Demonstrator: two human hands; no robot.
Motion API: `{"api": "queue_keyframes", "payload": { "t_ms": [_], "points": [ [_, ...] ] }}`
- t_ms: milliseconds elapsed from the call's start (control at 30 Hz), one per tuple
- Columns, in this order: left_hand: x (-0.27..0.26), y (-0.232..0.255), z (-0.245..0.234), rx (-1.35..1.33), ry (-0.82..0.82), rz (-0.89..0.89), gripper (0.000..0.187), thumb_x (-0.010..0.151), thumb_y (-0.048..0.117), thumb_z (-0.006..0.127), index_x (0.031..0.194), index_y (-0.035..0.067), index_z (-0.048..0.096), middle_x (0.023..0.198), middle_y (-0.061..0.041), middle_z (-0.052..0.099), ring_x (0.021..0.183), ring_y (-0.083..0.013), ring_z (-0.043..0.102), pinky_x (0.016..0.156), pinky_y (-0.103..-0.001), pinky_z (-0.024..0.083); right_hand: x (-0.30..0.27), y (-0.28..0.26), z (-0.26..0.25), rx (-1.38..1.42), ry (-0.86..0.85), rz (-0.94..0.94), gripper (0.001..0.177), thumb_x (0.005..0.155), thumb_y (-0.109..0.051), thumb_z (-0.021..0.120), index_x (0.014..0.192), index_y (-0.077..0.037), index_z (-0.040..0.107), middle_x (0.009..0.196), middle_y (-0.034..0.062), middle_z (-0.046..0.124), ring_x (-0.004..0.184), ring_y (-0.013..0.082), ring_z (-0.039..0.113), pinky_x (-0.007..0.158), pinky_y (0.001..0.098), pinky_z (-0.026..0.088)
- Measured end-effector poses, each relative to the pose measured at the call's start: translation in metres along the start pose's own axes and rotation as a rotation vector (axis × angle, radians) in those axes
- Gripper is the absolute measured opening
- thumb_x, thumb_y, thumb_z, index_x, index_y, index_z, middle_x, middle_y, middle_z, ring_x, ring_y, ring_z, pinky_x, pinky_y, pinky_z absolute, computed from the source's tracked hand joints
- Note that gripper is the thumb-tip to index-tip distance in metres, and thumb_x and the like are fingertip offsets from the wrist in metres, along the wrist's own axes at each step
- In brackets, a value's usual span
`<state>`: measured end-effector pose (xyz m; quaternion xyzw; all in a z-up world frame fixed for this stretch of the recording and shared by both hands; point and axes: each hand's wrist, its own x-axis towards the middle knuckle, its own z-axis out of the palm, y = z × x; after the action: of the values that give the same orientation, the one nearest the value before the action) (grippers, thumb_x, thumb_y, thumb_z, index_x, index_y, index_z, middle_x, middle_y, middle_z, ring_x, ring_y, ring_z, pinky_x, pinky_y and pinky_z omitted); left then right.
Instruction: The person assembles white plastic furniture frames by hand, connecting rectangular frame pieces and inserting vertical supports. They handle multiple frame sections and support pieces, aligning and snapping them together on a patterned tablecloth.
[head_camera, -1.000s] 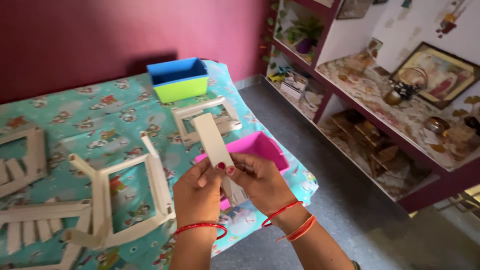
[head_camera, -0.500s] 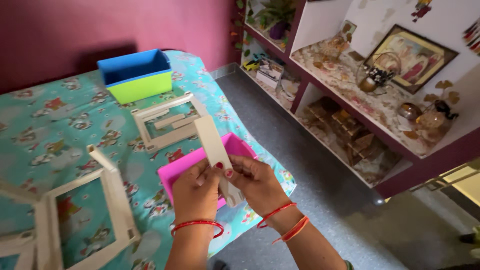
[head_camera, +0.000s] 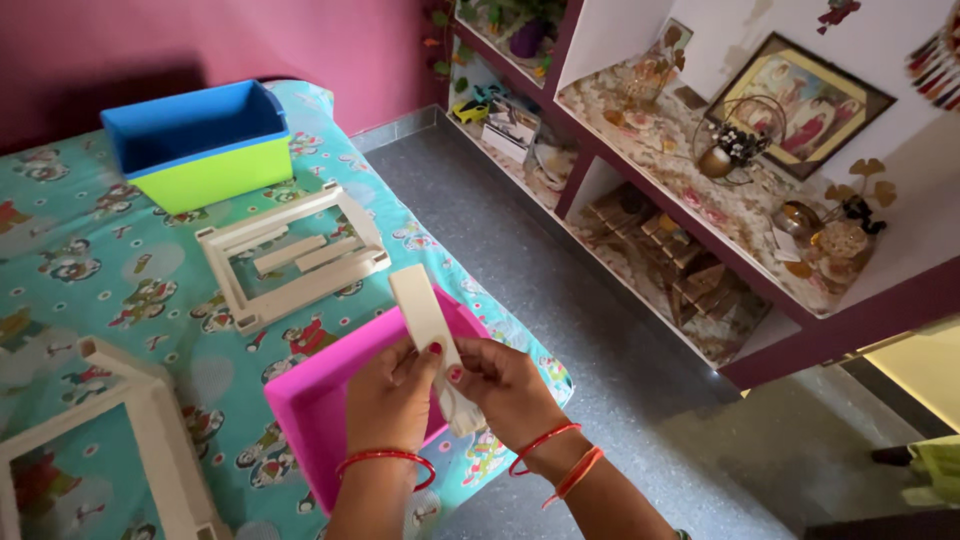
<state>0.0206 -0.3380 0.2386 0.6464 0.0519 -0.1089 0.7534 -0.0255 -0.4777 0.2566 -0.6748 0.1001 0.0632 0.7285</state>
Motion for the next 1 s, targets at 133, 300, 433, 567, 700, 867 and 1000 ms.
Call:
{"api": "queue_keyframes", "payload": {
  "t_ms": [133,300,433,567,700,867,1000],
  "points": [
    [0.021,-0.008,0.011,0.009,0.005,-0.015,0.037,0.087,0.020,0.071,0.116,-0.003,0.074,0.107,-0.012,0.081,0.098,-0.0157,0.075,0.086,-0.028,0.055,0.024,0.007,-0.014,-0.035,0.051,0.034,0.037,0.096,-0.004,0.061,0.133,0.003,0.062,0.118,0.0089,0.075,0.104,0.0121,0.070,0.091,0.0286,0.057],
    [0.048,-0.019,0.030,-0.021,-0.005,0.042,0.041,0.087,0.021,0.070,0.121,-0.003,0.071,0.114,-0.011,0.078,0.106,-0.0161,0.073,0.089,-0.029,0.054,0.054,0.023,-0.042,0.021,-0.027,0.021,0.039,0.095,-0.003,0.061,0.133,0.004,0.061,0.118,0.0104,0.075,0.105,0.0146,0.070,0.092,0.0292,0.057],
    [0.073,-0.030,0.059,-0.018,0.161,-0.111,0.044,0.092,0.028,0.066,0.122,-0.004,0.071,0.115,-0.013,0.078,0.108,-0.0193,0.072,0.092,-0.030,0.052,0.083,0.038,-0.078,-0.017,-0.072,0.031,0.040,0.094,-0.002,0.063,0.134,0.002,0.061,0.114,0.0098,0.074,0.103,0.0138,0.069,0.091,0.0278,0.056],
    [0.105,-0.054,0.100,0.030,0.273,-0.150,0.047,0.096,0.033,0.063,0.123,-0.004,0.070,0.119,-0.016,0.076,0.113,-0.0218,0.071,0.096,-0.031,0.051,0.119,0.052,-0.126,-0.058,-0.073,0.058,0.039,0.093,-0.003,0.067,0.132,0.001,0.063,0.112,0.0100,0.074,0.101,0.0130,0.068,0.088,0.0271,0.055],
    [0.136,-0.104,0.134,0.096,0.408,-0.184,0.048,0.096,0.032,0.062,0.128,-0.003,0.066,0.126,-0.017,0.073,0.119,-0.0230,0.069,0.101,-0.033,0.050,0.155,0.070,-0.175,-0.129,-0.121,0.098,0.040,0.093,-0.006,0.067,0.133,-0.001,0.063,0.110,0.0108,0.075,0.098,0.0135,0.068,0.088,0.0276,0.057],
    [0.167,-0.175,0.162,0.324,0.542,-0.143,0.056,0.095,0.034,0.066,0.134,-0.005,0.059,0.136,-0.023,0.064,0.129,-0.0312,0.061,0.106,-0.040,0.047,0.188,0.101,-0.226,-0.158,-0.104,0.137,0.040,0.091,-0.008,0.069,0.129,0.000,0.064,0.113,0.0112,0.076,0.104,0.0154,0.071,0.088,0.0311,0.058],
    [0.178,-0.218,0.182,0.665,0.551,-0.357,0.069,0.087,0.040,0.075,0.140,-0.001,0.056,0.141,-0.025,0.060,0.131,-0.0387,0.058,0.108,-0.045,0.046,0.207,0.133,-0.255,-0.150,-0.117,0.178,0.040,0.091,-0.010,0.070,0.130,-0.001,0.065,0.112,0.0146,0.077,0.104,0.0192,0.072,0.091,0.0330,0.058]
  ]
}}
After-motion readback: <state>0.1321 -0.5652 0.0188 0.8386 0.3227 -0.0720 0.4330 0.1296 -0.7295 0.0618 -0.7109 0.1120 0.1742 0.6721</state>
